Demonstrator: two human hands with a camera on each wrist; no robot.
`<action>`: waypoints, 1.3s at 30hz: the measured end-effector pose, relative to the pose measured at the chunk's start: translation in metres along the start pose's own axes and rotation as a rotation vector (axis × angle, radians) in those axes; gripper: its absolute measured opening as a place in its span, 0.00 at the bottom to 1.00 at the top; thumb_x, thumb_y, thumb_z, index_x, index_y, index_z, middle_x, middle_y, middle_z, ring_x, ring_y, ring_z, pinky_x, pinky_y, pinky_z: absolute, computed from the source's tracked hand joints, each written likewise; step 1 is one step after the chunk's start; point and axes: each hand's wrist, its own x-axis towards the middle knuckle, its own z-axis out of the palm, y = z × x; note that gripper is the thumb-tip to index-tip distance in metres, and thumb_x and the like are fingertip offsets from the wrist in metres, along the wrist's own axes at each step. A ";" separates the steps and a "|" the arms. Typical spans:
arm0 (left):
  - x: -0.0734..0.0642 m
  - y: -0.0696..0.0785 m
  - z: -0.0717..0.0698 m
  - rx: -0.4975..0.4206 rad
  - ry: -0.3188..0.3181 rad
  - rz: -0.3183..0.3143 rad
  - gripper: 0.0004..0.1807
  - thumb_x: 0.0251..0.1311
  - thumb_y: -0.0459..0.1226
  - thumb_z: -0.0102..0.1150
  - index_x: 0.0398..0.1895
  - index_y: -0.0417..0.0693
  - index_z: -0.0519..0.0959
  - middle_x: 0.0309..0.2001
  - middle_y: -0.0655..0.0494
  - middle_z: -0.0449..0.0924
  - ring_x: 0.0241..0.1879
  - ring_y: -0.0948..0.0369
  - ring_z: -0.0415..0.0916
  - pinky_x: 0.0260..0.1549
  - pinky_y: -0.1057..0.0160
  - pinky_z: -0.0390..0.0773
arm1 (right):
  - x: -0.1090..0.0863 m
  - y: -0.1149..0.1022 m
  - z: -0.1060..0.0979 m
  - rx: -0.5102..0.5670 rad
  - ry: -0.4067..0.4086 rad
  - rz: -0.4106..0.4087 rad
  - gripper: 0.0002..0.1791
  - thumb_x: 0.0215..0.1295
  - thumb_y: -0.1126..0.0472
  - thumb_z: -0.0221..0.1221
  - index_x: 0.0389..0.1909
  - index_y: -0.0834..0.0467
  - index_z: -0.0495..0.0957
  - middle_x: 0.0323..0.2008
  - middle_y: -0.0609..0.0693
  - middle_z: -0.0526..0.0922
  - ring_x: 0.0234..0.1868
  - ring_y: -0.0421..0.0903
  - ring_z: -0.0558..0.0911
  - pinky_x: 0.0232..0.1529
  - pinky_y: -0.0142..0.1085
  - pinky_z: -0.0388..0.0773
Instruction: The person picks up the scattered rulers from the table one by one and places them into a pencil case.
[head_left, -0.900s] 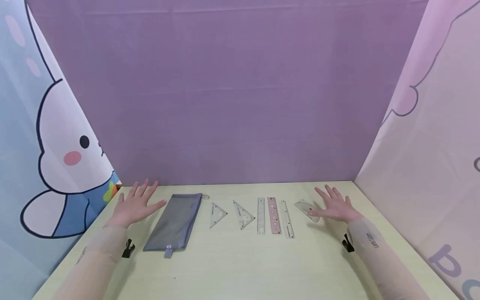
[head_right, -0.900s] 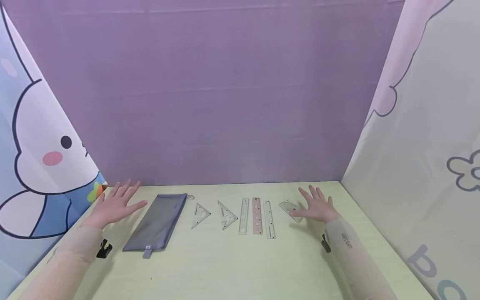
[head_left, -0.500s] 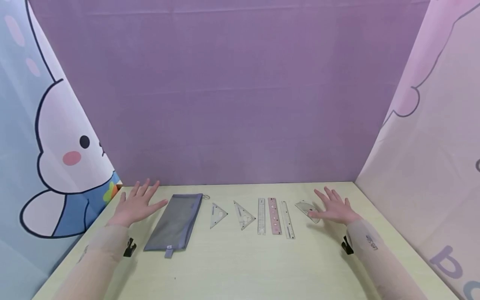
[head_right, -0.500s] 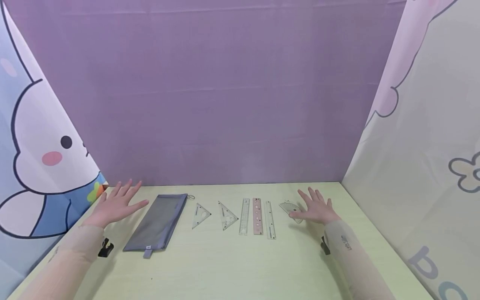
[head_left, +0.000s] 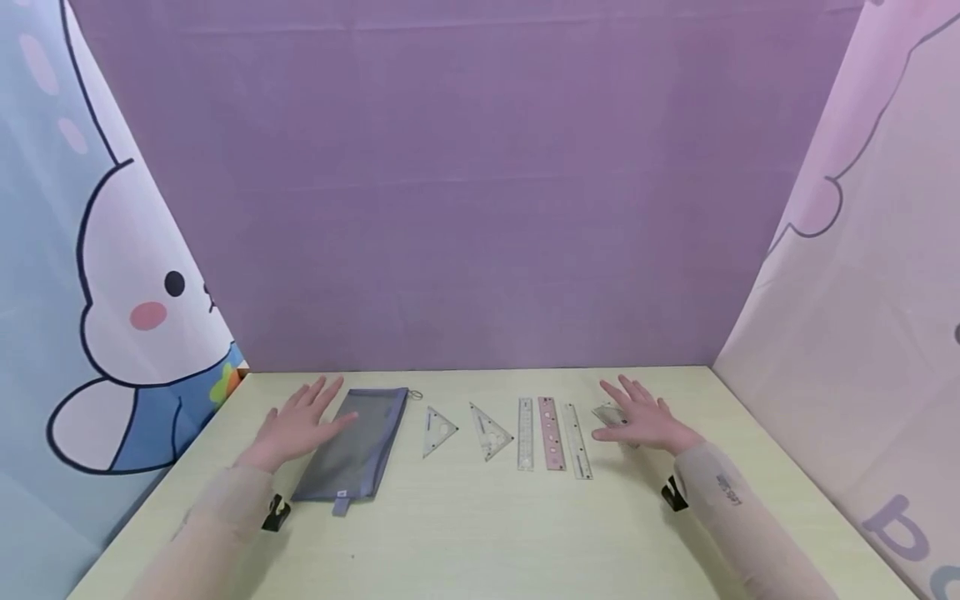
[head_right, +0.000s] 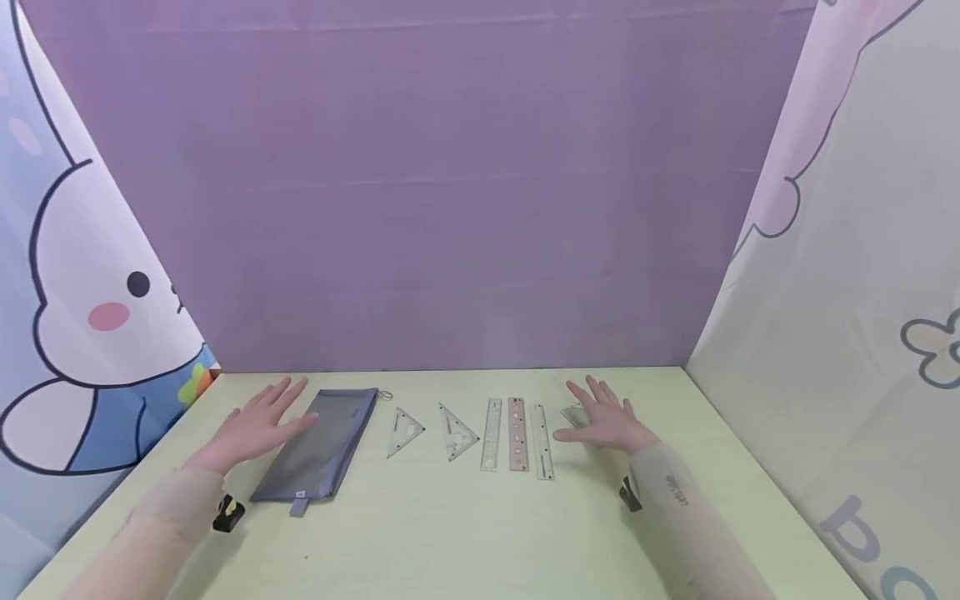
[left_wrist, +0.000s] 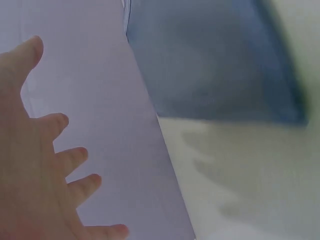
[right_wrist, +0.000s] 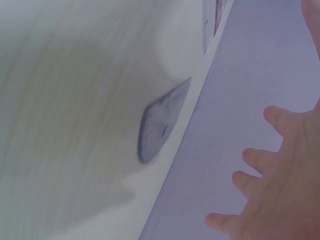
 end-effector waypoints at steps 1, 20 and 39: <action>-0.001 0.003 0.002 -0.006 -0.003 0.004 0.48 0.61 0.67 0.42 0.77 0.48 0.50 0.74 0.37 0.45 0.71 0.35 0.41 0.54 0.22 0.41 | 0.001 -0.002 0.001 0.003 -0.003 -0.005 0.58 0.52 0.30 0.60 0.75 0.58 0.51 0.73 0.68 0.43 0.72 0.70 0.42 0.58 0.74 0.38; -0.018 0.054 0.039 0.062 -0.043 -0.041 0.50 0.51 0.69 0.54 0.70 0.45 0.65 0.61 0.35 0.67 0.58 0.34 0.65 0.32 0.36 0.73 | 0.009 -0.045 0.014 0.039 -0.049 -0.099 0.56 0.52 0.32 0.62 0.76 0.54 0.51 0.74 0.64 0.43 0.72 0.68 0.44 0.60 0.72 0.41; -0.013 0.036 0.047 -0.278 -0.080 -0.079 0.36 0.56 0.45 0.61 0.64 0.30 0.68 0.54 0.34 0.76 0.50 0.39 0.75 0.48 0.40 0.73 | 0.020 -0.055 0.026 0.021 -0.076 -0.090 0.56 0.51 0.33 0.63 0.76 0.52 0.51 0.75 0.61 0.44 0.73 0.64 0.45 0.60 0.71 0.42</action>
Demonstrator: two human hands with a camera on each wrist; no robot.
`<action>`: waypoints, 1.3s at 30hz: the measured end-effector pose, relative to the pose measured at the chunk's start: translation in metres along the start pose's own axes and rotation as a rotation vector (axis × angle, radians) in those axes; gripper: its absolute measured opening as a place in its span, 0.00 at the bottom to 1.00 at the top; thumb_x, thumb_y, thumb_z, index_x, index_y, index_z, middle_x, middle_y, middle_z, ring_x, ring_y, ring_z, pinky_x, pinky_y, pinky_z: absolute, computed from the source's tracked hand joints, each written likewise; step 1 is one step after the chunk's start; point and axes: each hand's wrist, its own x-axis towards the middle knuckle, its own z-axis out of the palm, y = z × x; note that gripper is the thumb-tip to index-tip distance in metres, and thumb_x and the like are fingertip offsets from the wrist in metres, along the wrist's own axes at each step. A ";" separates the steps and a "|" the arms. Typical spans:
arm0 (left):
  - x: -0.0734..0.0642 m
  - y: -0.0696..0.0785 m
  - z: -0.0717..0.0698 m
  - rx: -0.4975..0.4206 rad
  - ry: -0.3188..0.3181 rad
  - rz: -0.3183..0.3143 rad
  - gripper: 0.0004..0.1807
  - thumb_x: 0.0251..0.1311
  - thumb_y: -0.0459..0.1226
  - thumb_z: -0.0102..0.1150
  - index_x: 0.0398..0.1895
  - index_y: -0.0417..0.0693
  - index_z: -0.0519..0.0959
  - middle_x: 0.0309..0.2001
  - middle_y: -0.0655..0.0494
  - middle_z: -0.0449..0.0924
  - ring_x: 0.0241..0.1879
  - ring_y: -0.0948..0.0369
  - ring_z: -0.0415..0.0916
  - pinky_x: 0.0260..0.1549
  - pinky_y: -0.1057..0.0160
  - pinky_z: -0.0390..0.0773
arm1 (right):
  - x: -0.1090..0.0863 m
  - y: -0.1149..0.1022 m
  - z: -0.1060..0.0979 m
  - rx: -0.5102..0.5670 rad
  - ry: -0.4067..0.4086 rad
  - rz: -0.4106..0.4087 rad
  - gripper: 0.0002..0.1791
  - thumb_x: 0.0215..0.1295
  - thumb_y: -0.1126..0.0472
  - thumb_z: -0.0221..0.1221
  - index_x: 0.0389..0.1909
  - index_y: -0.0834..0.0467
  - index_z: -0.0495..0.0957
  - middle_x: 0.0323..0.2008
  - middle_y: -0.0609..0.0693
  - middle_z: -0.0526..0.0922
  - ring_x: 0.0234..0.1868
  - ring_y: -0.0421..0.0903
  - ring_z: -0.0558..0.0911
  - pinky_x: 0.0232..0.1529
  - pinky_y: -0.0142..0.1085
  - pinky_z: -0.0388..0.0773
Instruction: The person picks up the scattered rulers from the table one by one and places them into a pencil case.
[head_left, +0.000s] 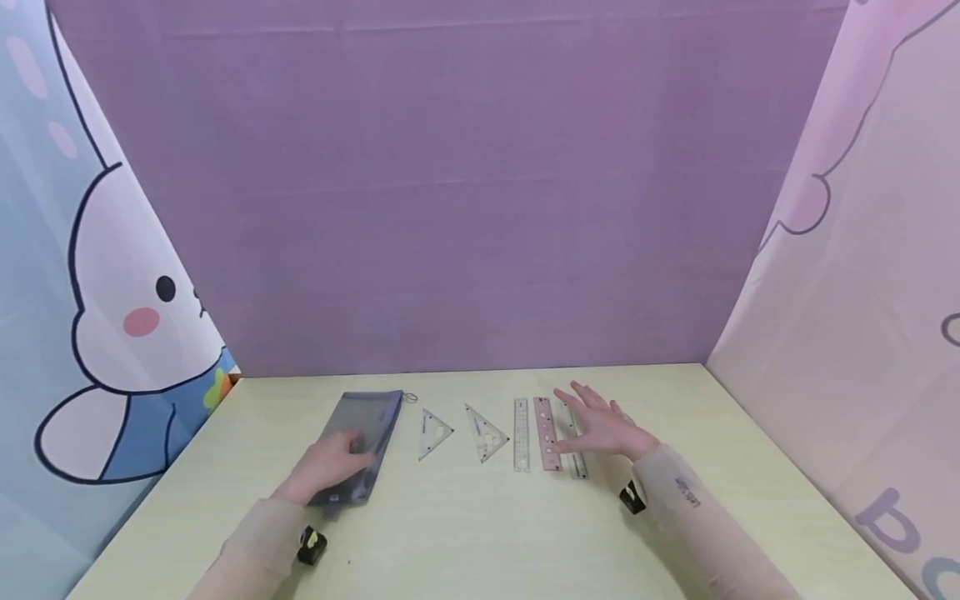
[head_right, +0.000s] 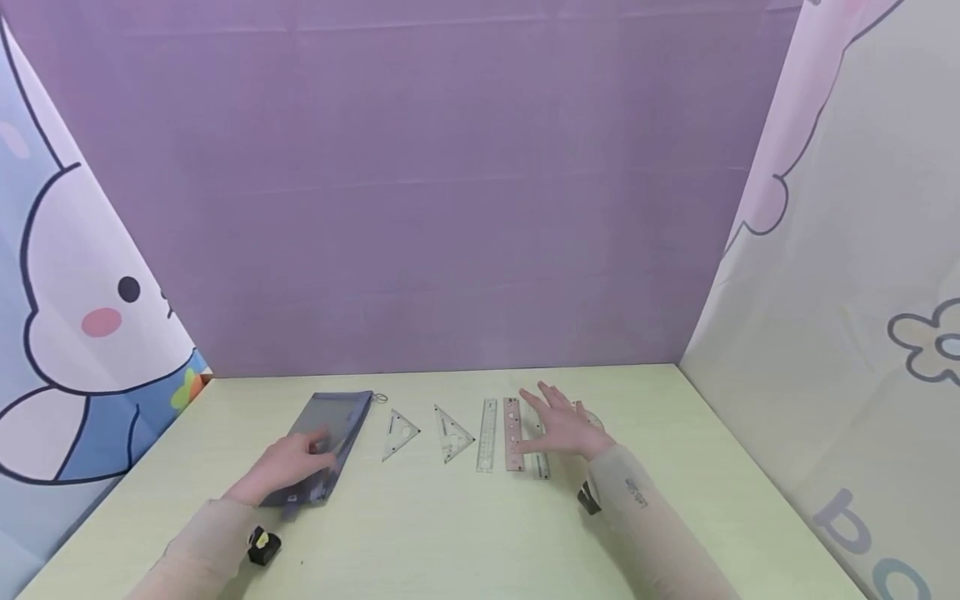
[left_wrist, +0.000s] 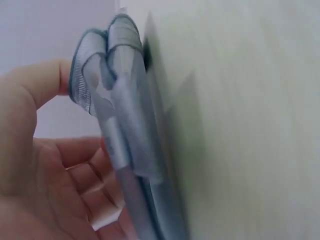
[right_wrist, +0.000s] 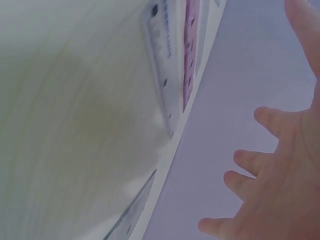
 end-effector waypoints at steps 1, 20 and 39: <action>0.001 -0.001 0.000 -0.023 0.007 0.006 0.33 0.56 0.44 0.61 0.61 0.31 0.71 0.53 0.35 0.77 0.52 0.39 0.75 0.49 0.41 0.73 | 0.001 -0.001 0.001 0.004 -0.001 -0.005 0.55 0.52 0.34 0.63 0.76 0.52 0.51 0.75 0.61 0.43 0.73 0.64 0.45 0.60 0.71 0.43; 0.002 -0.023 0.016 -0.656 0.122 -0.168 0.24 0.57 0.34 0.55 0.58 0.32 0.75 0.30 0.53 0.76 0.23 0.63 0.68 0.22 0.66 0.72 | 0.048 -0.039 0.023 0.273 0.007 -0.167 0.33 0.65 0.51 0.60 0.67 0.61 0.67 0.70 0.64 0.57 0.65 0.63 0.66 0.61 0.57 0.63; -0.001 -0.028 0.022 -0.748 0.187 -0.204 0.24 0.58 0.33 0.54 0.57 0.31 0.75 0.34 0.51 0.75 0.28 0.61 0.69 0.24 0.66 0.73 | 0.111 -0.081 0.043 0.354 -0.026 -0.246 0.21 0.62 0.59 0.63 0.56 0.60 0.78 0.58 0.52 0.76 0.63 0.52 0.70 0.62 0.48 0.64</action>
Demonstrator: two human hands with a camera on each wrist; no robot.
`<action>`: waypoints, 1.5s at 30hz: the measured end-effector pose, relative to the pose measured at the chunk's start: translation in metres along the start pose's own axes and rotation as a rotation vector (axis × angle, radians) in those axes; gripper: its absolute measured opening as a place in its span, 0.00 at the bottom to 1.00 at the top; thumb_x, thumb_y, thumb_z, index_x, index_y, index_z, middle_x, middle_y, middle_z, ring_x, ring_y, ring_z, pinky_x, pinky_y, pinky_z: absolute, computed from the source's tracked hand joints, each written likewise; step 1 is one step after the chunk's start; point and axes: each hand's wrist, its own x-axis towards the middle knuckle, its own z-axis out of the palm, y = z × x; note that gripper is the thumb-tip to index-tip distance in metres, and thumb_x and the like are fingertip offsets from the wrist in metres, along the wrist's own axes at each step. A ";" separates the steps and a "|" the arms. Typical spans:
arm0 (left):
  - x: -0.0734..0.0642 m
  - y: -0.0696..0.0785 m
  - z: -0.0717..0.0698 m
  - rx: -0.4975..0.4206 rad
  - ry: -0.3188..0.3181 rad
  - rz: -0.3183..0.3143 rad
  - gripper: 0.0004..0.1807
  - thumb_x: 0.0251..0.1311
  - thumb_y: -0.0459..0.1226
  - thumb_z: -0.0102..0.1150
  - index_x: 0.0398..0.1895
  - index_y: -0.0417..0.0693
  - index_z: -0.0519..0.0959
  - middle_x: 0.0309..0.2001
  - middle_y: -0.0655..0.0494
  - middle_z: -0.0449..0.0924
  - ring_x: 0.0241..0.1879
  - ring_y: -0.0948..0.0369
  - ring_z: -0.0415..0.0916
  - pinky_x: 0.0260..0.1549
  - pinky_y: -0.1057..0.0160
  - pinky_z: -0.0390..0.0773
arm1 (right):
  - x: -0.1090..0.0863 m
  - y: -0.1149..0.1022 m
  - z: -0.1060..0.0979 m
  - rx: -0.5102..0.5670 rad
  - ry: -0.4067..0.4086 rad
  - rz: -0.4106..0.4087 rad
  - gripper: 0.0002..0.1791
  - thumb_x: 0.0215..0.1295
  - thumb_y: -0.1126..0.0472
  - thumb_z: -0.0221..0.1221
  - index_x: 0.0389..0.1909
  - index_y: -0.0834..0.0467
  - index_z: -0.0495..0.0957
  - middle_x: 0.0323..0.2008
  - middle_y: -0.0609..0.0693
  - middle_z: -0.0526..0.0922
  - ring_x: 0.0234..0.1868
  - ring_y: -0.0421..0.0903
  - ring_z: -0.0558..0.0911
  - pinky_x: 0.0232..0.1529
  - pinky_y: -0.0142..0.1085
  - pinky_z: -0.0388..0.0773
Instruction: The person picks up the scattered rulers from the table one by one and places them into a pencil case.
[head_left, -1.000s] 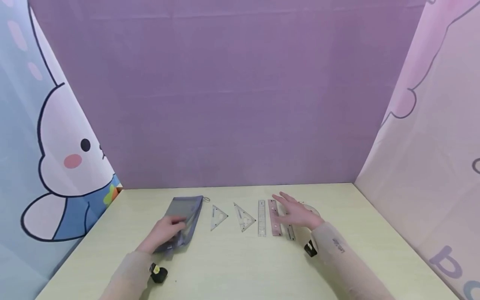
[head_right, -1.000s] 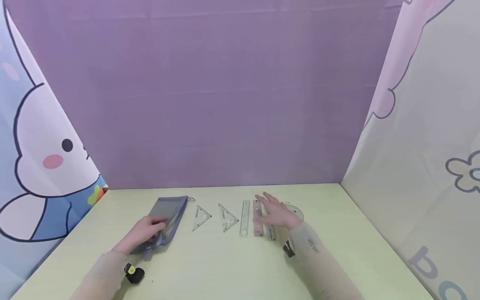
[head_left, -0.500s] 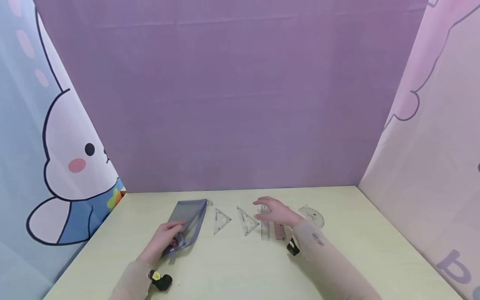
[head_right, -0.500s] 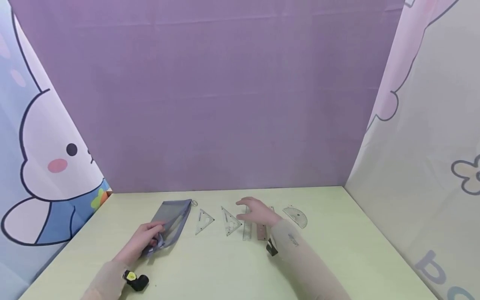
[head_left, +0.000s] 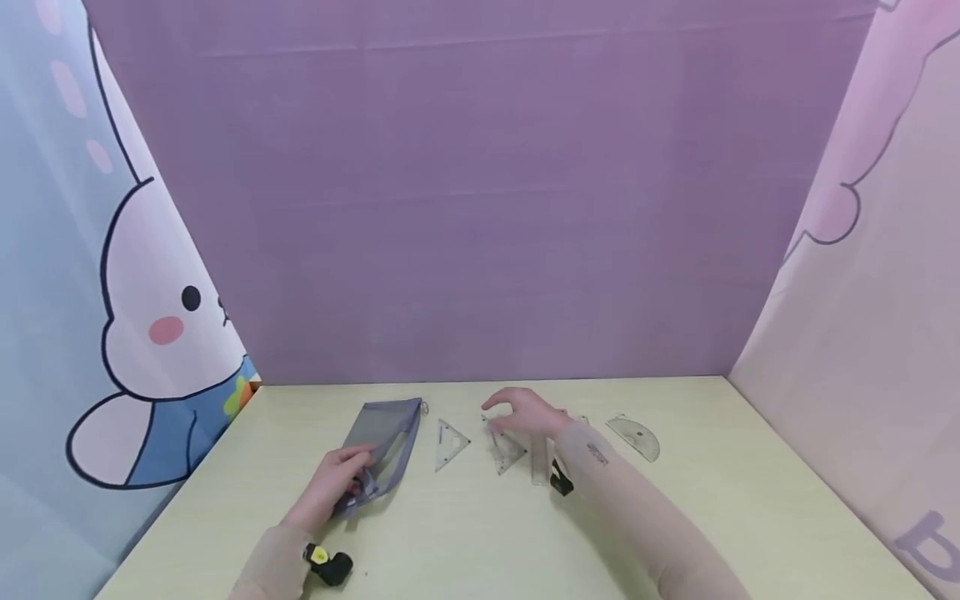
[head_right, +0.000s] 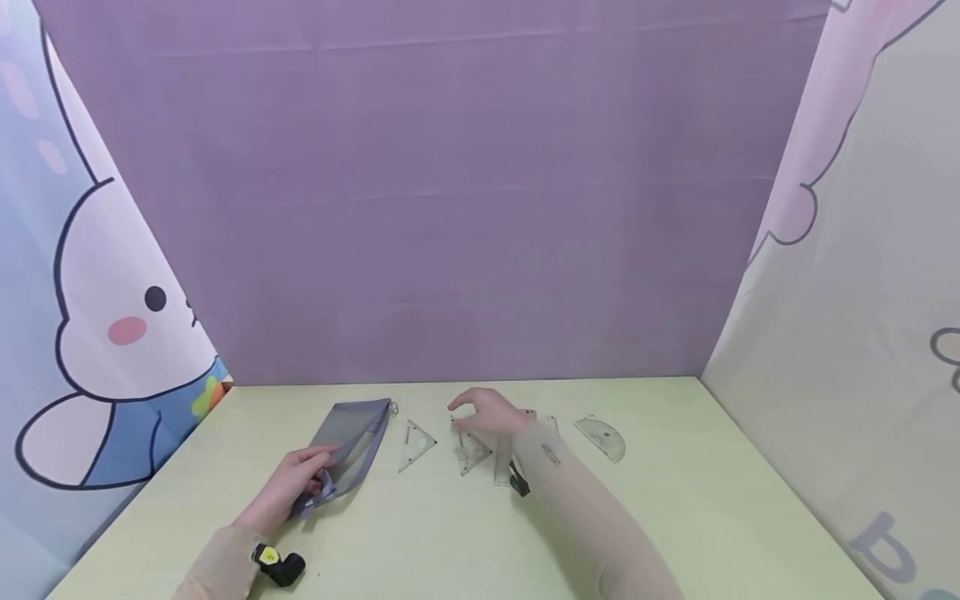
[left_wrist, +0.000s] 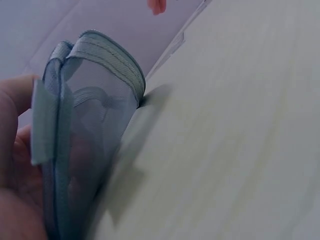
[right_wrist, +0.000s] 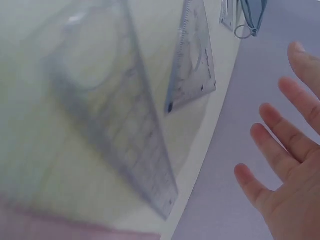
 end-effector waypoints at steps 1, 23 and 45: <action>-0.001 0.000 0.000 -0.001 -0.003 -0.001 0.24 0.58 0.33 0.54 0.58 0.31 0.75 0.35 0.51 0.75 0.28 0.61 0.69 0.24 0.66 0.73 | 0.004 -0.001 0.002 -0.009 -0.001 -0.003 0.21 0.62 0.59 0.63 0.55 0.60 0.79 0.57 0.52 0.77 0.63 0.52 0.71 0.62 0.47 0.64; -0.002 -0.001 -0.001 -0.035 -0.007 -0.019 0.23 0.58 0.33 0.54 0.58 0.33 0.75 0.31 0.51 0.74 0.22 0.63 0.68 0.21 0.66 0.72 | 0.056 -0.009 0.038 -0.137 -0.155 0.082 0.26 0.56 0.58 0.68 0.58 0.50 0.78 0.58 0.45 0.76 0.62 0.47 0.71 0.63 0.45 0.63; -0.004 0.004 0.002 0.000 0.005 -0.038 0.23 0.57 0.34 0.54 0.56 0.33 0.77 0.32 0.51 0.74 0.25 0.61 0.68 0.23 0.66 0.72 | 0.065 -0.020 0.052 -0.319 -0.250 0.190 0.36 0.52 0.54 0.65 0.65 0.38 0.71 0.72 0.52 0.56 0.73 0.52 0.52 0.66 0.58 0.50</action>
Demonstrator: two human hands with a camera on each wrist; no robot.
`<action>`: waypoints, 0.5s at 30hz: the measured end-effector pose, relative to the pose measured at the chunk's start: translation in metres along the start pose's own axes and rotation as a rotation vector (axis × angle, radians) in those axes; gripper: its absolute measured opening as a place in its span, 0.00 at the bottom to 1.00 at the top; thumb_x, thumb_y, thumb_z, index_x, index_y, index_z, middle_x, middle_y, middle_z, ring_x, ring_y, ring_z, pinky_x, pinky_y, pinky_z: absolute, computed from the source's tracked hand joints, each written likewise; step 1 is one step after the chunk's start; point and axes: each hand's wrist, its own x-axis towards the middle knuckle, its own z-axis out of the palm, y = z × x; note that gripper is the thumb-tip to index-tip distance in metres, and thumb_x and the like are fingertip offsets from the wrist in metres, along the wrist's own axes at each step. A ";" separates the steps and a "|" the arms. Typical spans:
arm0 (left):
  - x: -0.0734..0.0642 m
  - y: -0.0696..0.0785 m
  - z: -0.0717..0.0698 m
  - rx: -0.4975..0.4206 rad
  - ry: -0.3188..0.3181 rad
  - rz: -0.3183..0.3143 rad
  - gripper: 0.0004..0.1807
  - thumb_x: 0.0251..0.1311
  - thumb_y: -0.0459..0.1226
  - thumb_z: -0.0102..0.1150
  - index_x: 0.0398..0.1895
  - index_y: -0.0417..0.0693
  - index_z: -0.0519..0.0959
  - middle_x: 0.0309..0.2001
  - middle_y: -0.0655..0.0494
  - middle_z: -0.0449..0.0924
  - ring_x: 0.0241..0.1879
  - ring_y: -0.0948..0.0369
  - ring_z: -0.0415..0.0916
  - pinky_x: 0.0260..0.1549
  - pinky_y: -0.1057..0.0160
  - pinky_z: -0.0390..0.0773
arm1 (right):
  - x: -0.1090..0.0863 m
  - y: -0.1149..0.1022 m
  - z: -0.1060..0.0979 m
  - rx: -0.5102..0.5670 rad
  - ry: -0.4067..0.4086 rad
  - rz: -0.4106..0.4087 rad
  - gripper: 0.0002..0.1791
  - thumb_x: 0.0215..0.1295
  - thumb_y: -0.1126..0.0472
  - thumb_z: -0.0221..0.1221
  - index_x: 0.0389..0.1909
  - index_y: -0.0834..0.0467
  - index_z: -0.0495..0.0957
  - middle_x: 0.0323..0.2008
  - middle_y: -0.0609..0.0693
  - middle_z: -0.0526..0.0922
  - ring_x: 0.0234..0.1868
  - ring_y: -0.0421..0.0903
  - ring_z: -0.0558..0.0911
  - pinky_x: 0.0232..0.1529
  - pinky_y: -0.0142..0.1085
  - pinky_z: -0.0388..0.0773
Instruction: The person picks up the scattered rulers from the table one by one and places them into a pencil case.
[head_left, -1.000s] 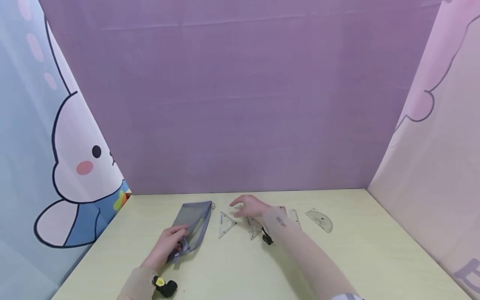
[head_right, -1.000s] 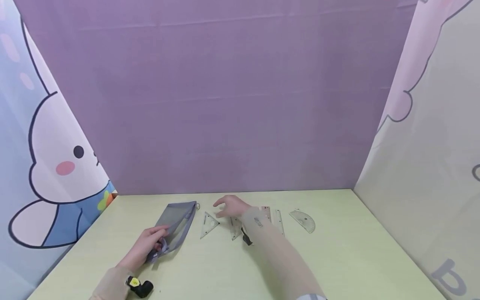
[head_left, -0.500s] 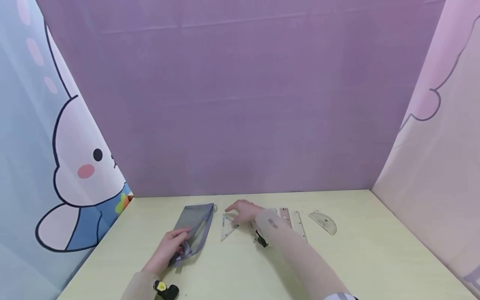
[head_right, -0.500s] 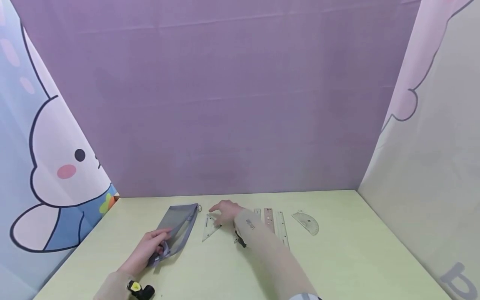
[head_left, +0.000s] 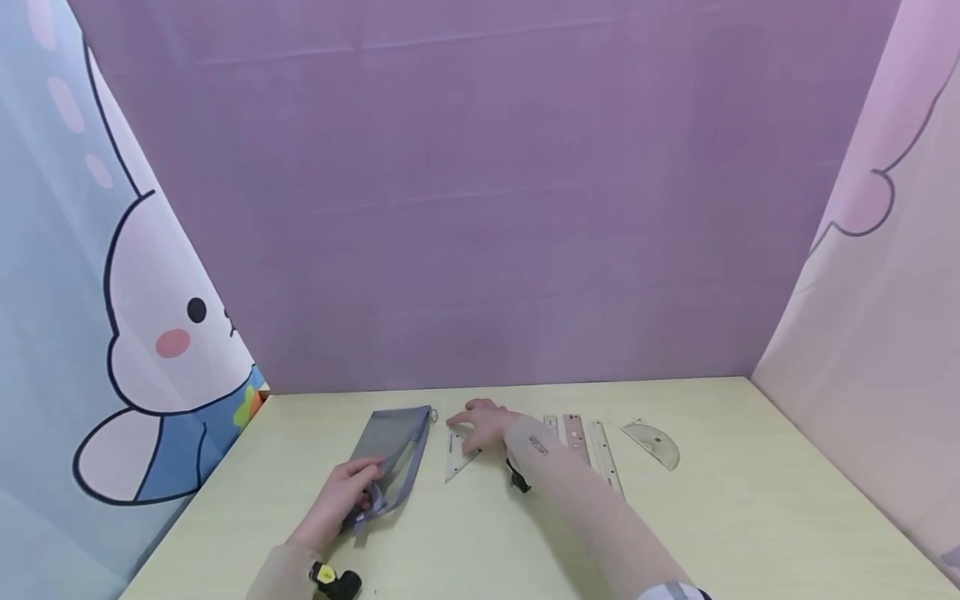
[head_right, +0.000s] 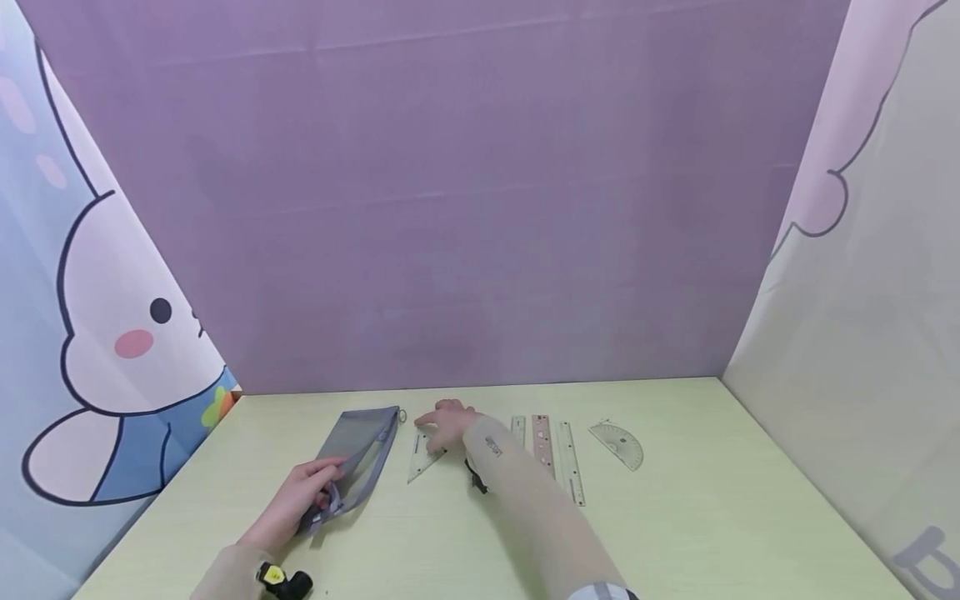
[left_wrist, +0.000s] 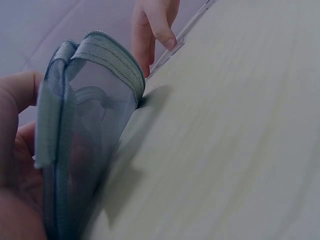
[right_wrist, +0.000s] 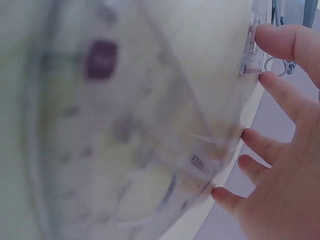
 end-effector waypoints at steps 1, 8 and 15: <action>0.000 0.000 0.000 0.001 -0.003 0.000 0.23 0.58 0.34 0.54 0.56 0.33 0.77 0.32 0.51 0.74 0.25 0.61 0.68 0.23 0.66 0.72 | 0.000 0.000 0.000 -0.003 0.001 0.003 0.36 0.52 0.53 0.64 0.65 0.37 0.71 0.72 0.52 0.56 0.73 0.52 0.51 0.67 0.58 0.50; -0.010 0.017 0.002 -0.007 -0.020 0.006 0.21 0.60 0.32 0.53 0.55 0.29 0.76 0.31 0.51 0.75 0.26 0.60 0.68 0.24 0.65 0.72 | -0.001 0.001 0.001 0.000 0.004 -0.007 0.33 0.54 0.53 0.62 0.65 0.37 0.71 0.73 0.52 0.54 0.73 0.52 0.50 0.67 0.57 0.49; 0.002 -0.001 0.000 0.000 -0.010 -0.009 0.22 0.60 0.34 0.54 0.56 0.32 0.76 0.32 0.51 0.76 0.27 0.60 0.69 0.24 0.65 0.72 | 0.004 0.005 0.007 0.014 0.018 -0.015 0.31 0.51 0.55 0.62 0.59 0.34 0.75 0.73 0.51 0.55 0.73 0.53 0.51 0.66 0.58 0.49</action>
